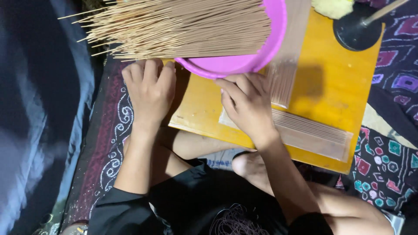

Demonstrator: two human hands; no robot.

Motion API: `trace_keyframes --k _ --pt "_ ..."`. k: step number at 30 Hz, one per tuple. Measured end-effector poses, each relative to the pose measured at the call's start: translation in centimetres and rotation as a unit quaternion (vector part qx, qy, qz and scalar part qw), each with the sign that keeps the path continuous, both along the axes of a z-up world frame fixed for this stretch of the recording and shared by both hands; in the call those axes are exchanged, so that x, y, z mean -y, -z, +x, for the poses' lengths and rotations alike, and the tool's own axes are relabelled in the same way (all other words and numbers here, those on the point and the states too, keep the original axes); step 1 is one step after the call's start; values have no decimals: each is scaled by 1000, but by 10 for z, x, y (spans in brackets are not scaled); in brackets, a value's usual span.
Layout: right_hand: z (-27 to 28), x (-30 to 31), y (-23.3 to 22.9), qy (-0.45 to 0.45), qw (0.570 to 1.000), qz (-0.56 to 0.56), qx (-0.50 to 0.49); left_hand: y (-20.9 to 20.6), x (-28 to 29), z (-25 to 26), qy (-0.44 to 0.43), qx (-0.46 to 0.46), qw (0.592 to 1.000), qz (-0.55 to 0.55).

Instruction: The person is manually picking up incense sticks and placing them into a clear plastic sleeve.

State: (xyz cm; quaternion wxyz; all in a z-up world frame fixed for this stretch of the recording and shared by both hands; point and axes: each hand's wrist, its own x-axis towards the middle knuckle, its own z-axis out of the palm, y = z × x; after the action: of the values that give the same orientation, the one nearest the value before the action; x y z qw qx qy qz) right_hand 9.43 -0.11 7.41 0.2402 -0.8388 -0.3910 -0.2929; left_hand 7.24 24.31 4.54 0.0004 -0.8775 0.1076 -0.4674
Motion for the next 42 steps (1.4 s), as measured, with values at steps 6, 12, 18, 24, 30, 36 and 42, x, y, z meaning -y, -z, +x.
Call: trace_keyframes --k 6,12,18,24,30,36,42 --pt "38 -44 -2 -2 1000 -18 9 -1 -29 16 -11 40 998 53" --pt "47 -55 12 -8 1000 4 -13 -12 -29 23 17 50 995 80" --pt "42 -54 17 20 1000 8 -9 -13 -28 21 20 60 993 96" --pt "42 -42 18 9 1000 23 15 -20 -9 -7 32 59 997 45" --pt "5 -23 -16 -42 999 18 26 -35 15 -40 29 -1 999 20" --pt "-18 67 10 56 996 -74 5 -6 26 -51 52 -70 996 -27" --pt "-61 118 25 87 995 -43 -18 6 151 -51 230 -111 963 -82"
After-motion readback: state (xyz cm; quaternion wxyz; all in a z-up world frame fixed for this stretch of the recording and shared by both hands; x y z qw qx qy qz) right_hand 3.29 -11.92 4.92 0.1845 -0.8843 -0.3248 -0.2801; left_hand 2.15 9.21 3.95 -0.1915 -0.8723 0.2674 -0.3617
